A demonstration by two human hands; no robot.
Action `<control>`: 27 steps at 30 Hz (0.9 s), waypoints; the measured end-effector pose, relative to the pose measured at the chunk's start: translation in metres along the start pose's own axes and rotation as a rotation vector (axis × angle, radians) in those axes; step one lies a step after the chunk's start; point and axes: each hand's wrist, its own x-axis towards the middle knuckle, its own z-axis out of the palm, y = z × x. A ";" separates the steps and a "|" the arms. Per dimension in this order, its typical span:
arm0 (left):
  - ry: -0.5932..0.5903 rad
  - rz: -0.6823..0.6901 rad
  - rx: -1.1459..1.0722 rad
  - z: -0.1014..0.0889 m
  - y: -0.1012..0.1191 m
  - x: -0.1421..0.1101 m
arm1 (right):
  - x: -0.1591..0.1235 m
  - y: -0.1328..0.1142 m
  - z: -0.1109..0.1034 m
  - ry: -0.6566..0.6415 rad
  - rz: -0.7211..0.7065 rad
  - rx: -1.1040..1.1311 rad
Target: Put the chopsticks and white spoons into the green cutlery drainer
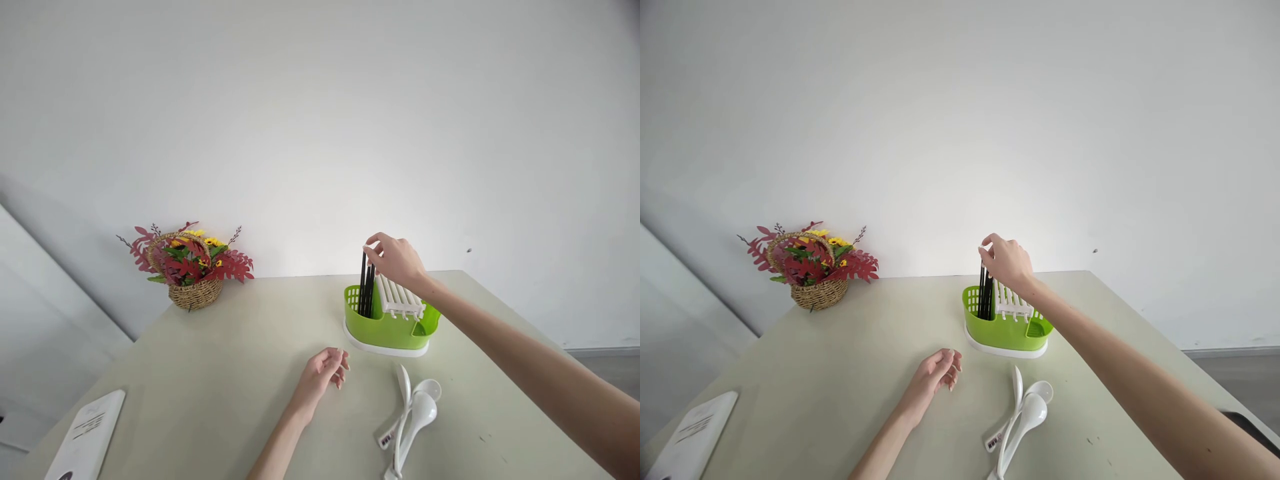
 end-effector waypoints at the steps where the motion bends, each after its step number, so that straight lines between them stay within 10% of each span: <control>1: 0.000 0.002 0.004 0.000 0.000 0.000 | -0.007 -0.004 -0.004 -0.005 -0.015 0.023; 10: 0.025 0.032 0.186 0.001 -0.006 0.005 | -0.119 -0.012 -0.030 -0.354 -0.223 0.370; 21: -0.006 0.119 0.566 0.015 -0.018 -0.002 | -0.243 0.145 0.047 -0.068 0.482 0.634; 27: -0.024 0.198 0.849 0.054 -0.008 0.011 | -0.288 0.172 0.064 0.036 0.573 0.625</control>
